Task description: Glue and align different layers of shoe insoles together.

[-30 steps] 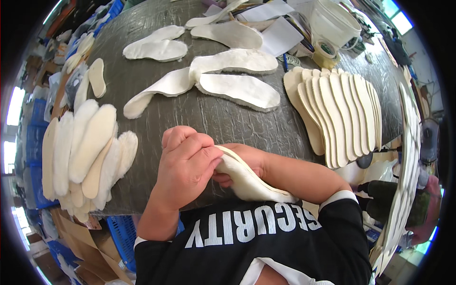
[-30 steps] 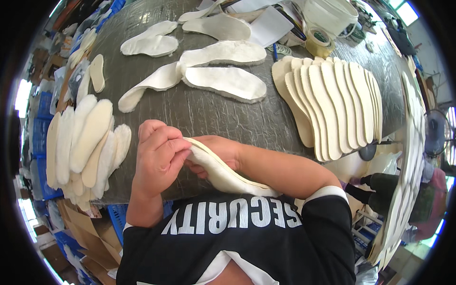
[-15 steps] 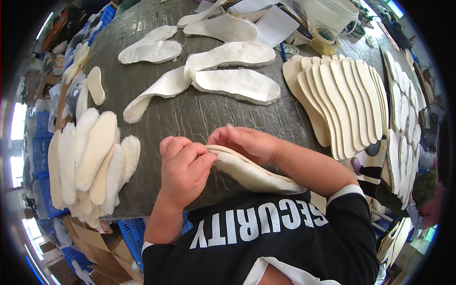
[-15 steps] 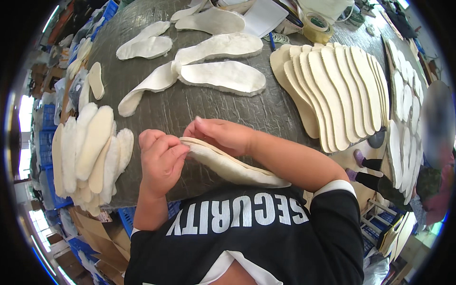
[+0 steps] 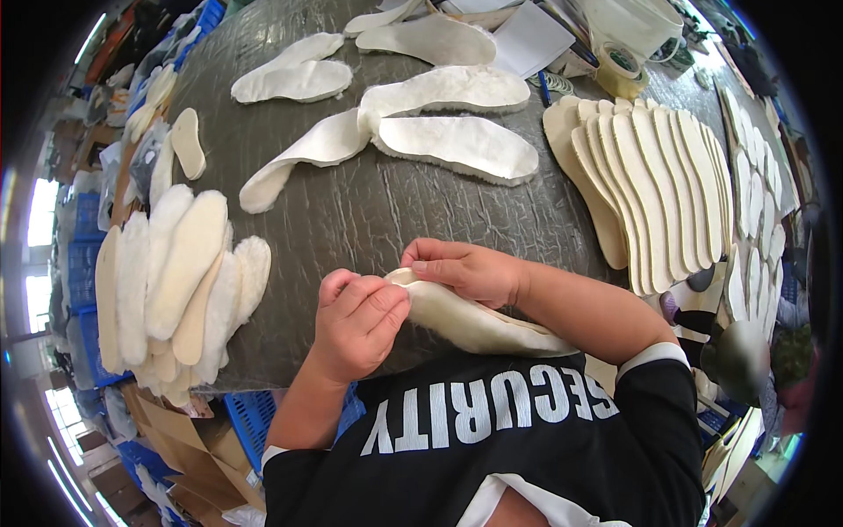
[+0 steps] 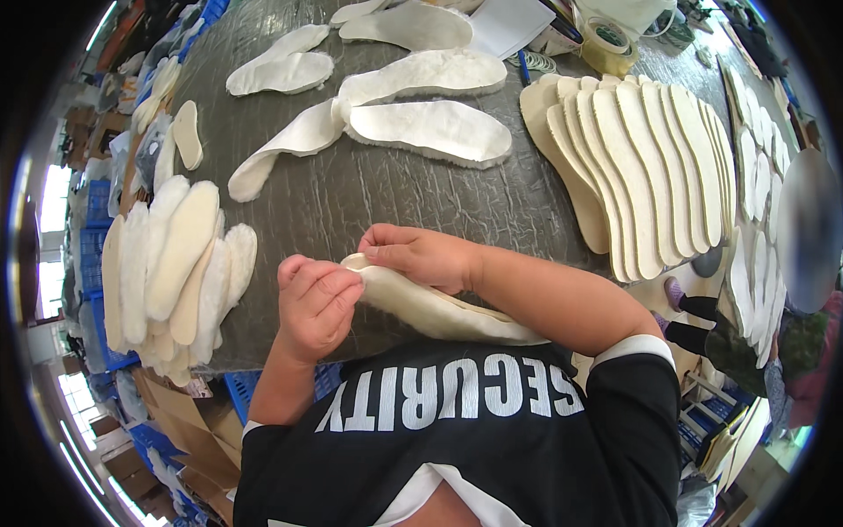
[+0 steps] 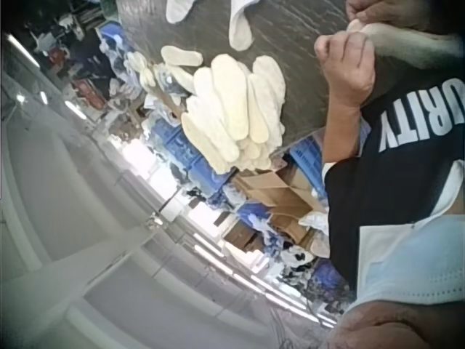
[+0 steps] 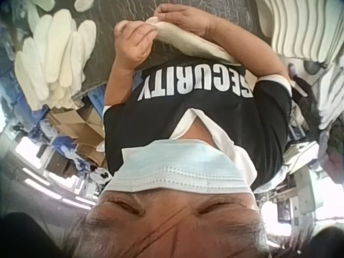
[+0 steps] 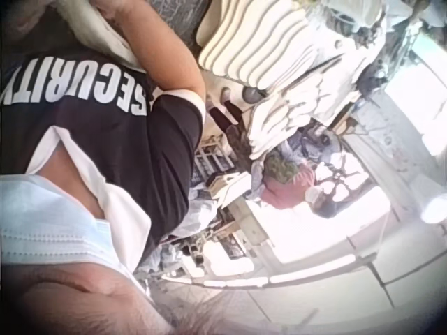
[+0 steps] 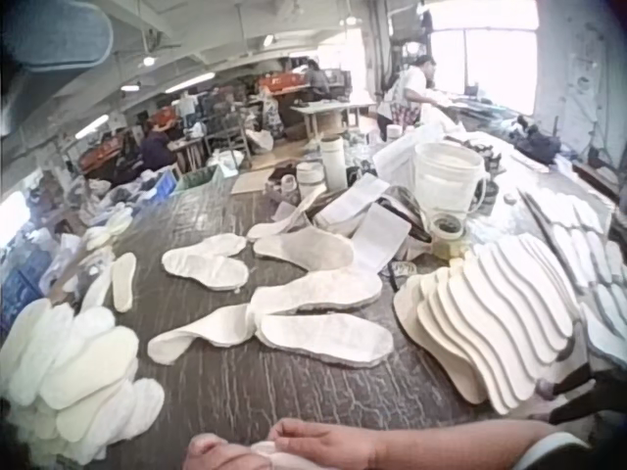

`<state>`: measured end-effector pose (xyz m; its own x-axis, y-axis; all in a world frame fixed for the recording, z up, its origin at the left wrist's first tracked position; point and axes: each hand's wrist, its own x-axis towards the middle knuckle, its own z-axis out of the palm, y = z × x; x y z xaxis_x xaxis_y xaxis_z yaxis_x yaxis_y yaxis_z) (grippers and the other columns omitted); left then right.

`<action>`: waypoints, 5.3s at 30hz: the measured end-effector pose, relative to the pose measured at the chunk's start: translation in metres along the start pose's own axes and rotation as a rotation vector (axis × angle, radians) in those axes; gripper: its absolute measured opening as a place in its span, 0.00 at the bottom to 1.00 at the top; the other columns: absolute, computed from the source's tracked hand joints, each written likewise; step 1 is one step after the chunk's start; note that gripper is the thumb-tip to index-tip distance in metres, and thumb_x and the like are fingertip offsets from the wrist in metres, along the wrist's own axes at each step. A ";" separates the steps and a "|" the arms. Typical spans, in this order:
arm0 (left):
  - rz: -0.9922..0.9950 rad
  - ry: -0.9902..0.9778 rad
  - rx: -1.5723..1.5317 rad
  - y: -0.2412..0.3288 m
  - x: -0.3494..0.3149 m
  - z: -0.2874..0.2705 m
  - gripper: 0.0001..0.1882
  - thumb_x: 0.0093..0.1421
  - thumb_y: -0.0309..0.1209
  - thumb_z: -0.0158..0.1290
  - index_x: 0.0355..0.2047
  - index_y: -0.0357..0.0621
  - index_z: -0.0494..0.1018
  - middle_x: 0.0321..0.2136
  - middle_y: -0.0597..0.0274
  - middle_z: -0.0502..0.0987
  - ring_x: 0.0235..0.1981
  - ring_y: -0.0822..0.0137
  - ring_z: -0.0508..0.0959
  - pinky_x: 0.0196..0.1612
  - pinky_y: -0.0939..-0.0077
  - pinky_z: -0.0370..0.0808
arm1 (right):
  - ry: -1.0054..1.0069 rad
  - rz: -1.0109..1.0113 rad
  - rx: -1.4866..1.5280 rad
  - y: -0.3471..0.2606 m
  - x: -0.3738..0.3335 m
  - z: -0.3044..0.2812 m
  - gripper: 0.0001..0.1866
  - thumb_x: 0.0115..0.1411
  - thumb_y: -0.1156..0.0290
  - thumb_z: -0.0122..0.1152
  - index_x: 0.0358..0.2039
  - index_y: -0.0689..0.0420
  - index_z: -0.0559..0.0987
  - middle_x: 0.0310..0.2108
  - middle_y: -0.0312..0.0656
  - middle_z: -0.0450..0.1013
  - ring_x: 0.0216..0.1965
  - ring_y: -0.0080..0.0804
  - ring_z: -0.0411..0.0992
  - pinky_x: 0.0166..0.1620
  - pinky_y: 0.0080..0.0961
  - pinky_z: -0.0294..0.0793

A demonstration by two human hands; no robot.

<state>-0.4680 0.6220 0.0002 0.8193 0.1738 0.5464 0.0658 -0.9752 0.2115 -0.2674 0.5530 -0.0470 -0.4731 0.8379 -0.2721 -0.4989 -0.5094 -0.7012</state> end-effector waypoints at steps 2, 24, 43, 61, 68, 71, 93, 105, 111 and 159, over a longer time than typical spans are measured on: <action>-0.006 -0.012 -0.035 -0.001 -0.001 -0.001 0.12 0.39 0.20 0.59 0.27 0.41 0.76 0.33 0.63 0.78 0.33 0.63 0.76 0.38 0.62 0.66 | 0.043 0.003 -0.065 0.006 0.003 -0.002 0.11 0.70 0.60 0.45 0.45 0.52 0.70 0.36 0.34 0.71 0.35 0.18 0.70 0.34 0.19 0.73; -0.072 -0.142 0.050 -0.004 0.016 0.005 0.08 0.45 0.22 0.59 0.27 0.42 0.71 0.30 0.61 0.74 0.31 0.58 0.72 0.38 0.63 0.65 | 0.129 0.073 -0.042 0.005 0.003 -0.006 0.11 0.70 0.58 0.46 0.43 0.50 0.71 0.32 0.33 0.69 0.30 0.18 0.67 0.29 0.19 0.69; -0.253 -0.089 -0.155 -0.002 0.007 0.017 0.09 0.48 0.19 0.54 0.30 0.40 0.68 0.34 0.56 0.73 0.35 0.53 0.72 0.43 0.60 0.68 | 0.207 -0.147 -0.558 0.021 0.013 -0.004 0.15 0.70 0.57 0.46 0.44 0.56 0.71 0.35 0.39 0.70 0.41 0.28 0.67 0.49 0.27 0.67; -0.776 0.068 -0.367 0.024 -0.022 0.017 0.05 0.53 0.15 0.51 0.27 0.36 0.68 0.34 0.53 0.74 0.34 0.60 0.75 0.40 0.72 0.72 | 0.118 0.025 -1.515 -0.024 -0.022 0.020 0.20 0.56 0.53 0.62 0.40 0.55 0.75 0.25 0.45 0.76 0.30 0.50 0.75 0.36 0.43 0.71; -0.646 0.020 -0.452 0.025 -0.033 0.011 0.08 0.56 0.15 0.52 0.36 0.36 0.71 0.39 0.53 0.74 0.38 0.60 0.75 0.43 0.70 0.73 | 0.262 -0.249 -1.451 0.000 -0.013 0.026 0.14 0.52 0.61 0.66 0.35 0.56 0.77 0.24 0.45 0.76 0.28 0.49 0.75 0.33 0.42 0.72; -0.847 0.355 -0.844 0.030 -0.043 0.015 0.15 0.58 0.16 0.52 0.47 0.34 0.70 0.43 0.55 0.74 0.44 0.64 0.74 0.51 0.70 0.71 | 0.278 -0.263 -1.385 -0.007 -0.017 0.027 0.13 0.51 0.64 0.67 0.34 0.56 0.77 0.24 0.47 0.75 0.28 0.50 0.74 0.33 0.41 0.72; -1.084 0.553 -1.444 -0.038 -0.091 0.040 0.14 0.61 0.16 0.50 0.48 0.37 0.71 0.42 0.54 0.78 0.44 0.64 0.78 0.50 0.68 0.74 | 0.441 -0.008 -0.625 -0.002 -0.131 -0.054 0.21 0.47 0.82 0.68 0.44 0.61 0.77 0.35 0.37 0.77 0.37 0.21 0.75 0.43 0.21 0.75; -0.753 0.128 -0.383 -0.028 -0.022 0.054 0.15 0.61 0.21 0.50 0.49 0.35 0.72 0.47 0.52 0.75 0.50 0.60 0.74 0.56 0.69 0.68 | 0.629 -0.379 -0.208 0.019 -0.147 -0.055 0.11 0.59 0.77 0.59 0.43 0.63 0.76 0.37 0.35 0.76 0.39 0.19 0.73 0.45 0.19 0.72; -0.293 -0.237 -0.483 -0.002 0.097 0.082 0.19 0.63 0.38 0.53 0.47 0.36 0.73 0.44 0.54 0.78 0.49 0.60 0.75 0.54 0.69 0.69 | 0.574 -0.515 -0.167 0.010 -0.146 -0.054 0.14 0.63 0.70 0.58 0.47 0.63 0.75 0.41 0.38 0.76 0.40 0.22 0.74 0.45 0.21 0.74; -0.794 0.767 -2.183 -0.068 -0.032 0.065 0.24 0.64 0.28 0.42 0.61 0.35 0.60 0.61 0.49 0.64 0.63 0.51 0.63 0.65 0.49 0.58 | 0.430 -0.835 0.117 0.020 -0.091 -0.003 0.46 0.42 0.73 0.78 0.61 0.58 0.61 0.50 0.44 0.69 0.53 0.32 0.68 0.57 0.30 0.69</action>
<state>-0.4616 0.6737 -0.0848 0.6554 0.7535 -0.0513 -0.7018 0.6327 0.3273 -0.2323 0.4671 -0.0377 0.3666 0.9290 0.0515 -0.6360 0.2906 -0.7149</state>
